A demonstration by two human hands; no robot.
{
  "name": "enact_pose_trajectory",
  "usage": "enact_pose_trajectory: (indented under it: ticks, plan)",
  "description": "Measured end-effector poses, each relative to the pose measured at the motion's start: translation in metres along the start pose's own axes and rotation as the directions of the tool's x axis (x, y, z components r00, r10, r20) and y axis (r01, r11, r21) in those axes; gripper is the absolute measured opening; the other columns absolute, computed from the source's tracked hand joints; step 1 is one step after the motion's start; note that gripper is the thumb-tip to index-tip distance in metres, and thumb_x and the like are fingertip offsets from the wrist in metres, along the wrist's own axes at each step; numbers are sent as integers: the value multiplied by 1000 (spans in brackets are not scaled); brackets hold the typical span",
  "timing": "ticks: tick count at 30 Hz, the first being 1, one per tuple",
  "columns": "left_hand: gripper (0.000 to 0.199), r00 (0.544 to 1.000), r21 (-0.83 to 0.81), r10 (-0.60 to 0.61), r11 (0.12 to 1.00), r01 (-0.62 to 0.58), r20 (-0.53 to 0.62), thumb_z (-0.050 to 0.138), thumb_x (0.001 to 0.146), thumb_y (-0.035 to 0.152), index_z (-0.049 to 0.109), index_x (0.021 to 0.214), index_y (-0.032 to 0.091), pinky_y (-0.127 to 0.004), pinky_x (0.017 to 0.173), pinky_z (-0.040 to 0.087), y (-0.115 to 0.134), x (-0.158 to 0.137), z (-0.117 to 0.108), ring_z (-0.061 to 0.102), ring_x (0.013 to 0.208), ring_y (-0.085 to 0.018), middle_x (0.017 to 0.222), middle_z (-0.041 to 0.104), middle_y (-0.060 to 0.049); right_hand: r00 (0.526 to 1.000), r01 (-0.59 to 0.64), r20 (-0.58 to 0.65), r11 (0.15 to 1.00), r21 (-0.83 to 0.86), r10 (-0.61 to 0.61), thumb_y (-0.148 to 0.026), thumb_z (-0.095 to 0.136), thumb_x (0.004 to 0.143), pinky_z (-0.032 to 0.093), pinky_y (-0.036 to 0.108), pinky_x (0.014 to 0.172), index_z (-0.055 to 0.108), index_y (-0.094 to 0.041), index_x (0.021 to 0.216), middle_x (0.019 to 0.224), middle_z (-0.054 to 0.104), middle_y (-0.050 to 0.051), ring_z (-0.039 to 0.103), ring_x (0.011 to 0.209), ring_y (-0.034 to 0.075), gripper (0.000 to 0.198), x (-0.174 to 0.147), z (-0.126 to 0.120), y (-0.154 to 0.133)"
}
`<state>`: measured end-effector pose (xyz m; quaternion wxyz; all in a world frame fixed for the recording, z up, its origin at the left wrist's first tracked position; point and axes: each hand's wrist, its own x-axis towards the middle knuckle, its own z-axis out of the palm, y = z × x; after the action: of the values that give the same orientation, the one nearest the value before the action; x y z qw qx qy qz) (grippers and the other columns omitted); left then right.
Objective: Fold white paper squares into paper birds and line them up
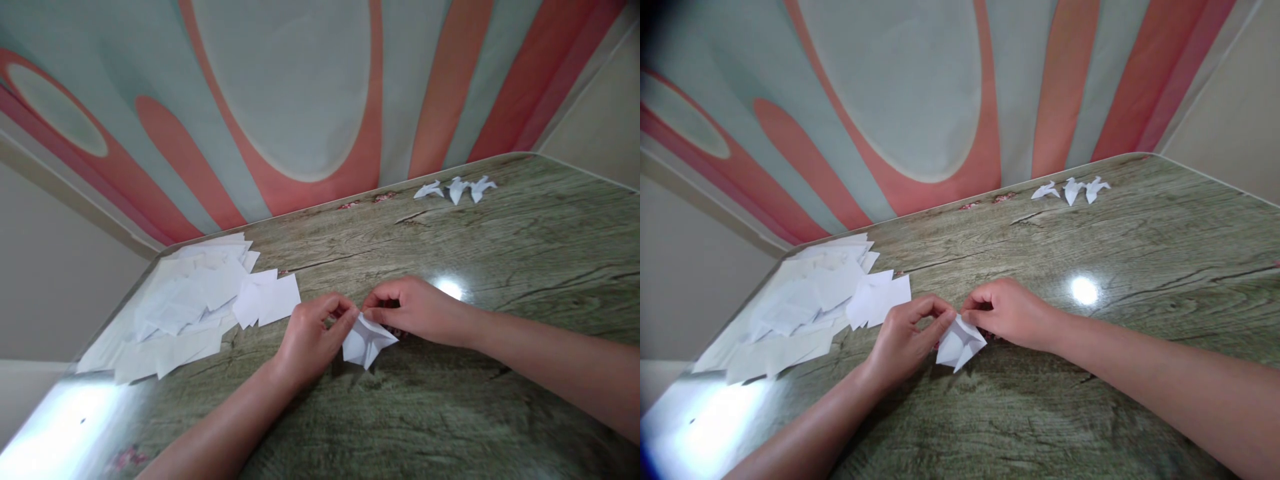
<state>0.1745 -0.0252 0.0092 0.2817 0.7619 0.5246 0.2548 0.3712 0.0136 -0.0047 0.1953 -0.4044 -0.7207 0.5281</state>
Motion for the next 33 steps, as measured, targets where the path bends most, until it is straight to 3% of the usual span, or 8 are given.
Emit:
enact_pose_trajectory:
  ticks: [9,15,24,26,28,29,31,33]
  plan:
    - [18,999,-6,-24,1000,24,29,54,88,22,66,74,16,-20,55,41,1,-1,3,58,61,-11,66,65,1,998,43,48,993,-114,-38,-27,58,82,42,24,55,68,-18,75,68,68,1,60,61,15,15,2,-3,1]
    - [19,999,-16,-32,999,32,-5,57,86,20,66,70,16,-19,55,40,4,1,0,58,59,-10,63,65,1,997,15,83,997,-80,-9,-30,59,81,42,23,53,69,-17,77,67,68,1,59,59,14,17,3,-5,5]
    - [19,996,-41,-61,997,64,59,57,86,21,68,72,15,-19,57,40,3,0,2,58,60,-10,65,66,1,986,133,129,961,-241,-104,-17,58,80,43,25,64,69,-17,72,72,69,1,62,72,16,14,8,-7,9]
    - [22,993,-55,-88,994,93,83,55,87,25,68,73,15,-19,57,40,1,0,0,57,59,-10,64,65,1,985,157,113,955,-252,-132,-19,59,82,44,26,65,69,-18,73,74,69,1,63,72,16,14,9,-10,11]
    - [25,990,-63,-129,989,133,58,54,88,29,68,74,15,-19,57,40,-2,1,-3,57,59,-11,63,65,1,975,217,7,935,-282,-224,-23,55,88,45,27,68,69,-18,78,78,70,2,63,75,16,17,8,-13,9]
    - [26,987,-64,-159,985,160,13,54,88,31,68,75,15,-20,57,41,-4,2,-4,58,60,-11,64,65,1,951,261,-80,911,-319,-300,-24,53,91,46,28,72,69,-18,82,82,70,2,63,79,16,19,5,-14,6]
    - [26,969,-69,-219,975,212,-111,55,88,34,69,75,15,-20,59,42,-9,5,-6,59,63,-13,66,66,0,831,343,-263,824,-450,-490,-24,47,95,45,32,82,67,-18,91,92,70,5,62,89,18,21,-3,-12,-4]
    - [27,943,-82,-253,967,240,-218,56,87,35,67,73,15,-21,58,41,-14,8,-6,58,62,-13,64,64,0,722,455,-201,674,-583,-662,-22,50,93,43,35,88,66,-18,97,95,69,5,60,93,19,17,-13,-3,-14]
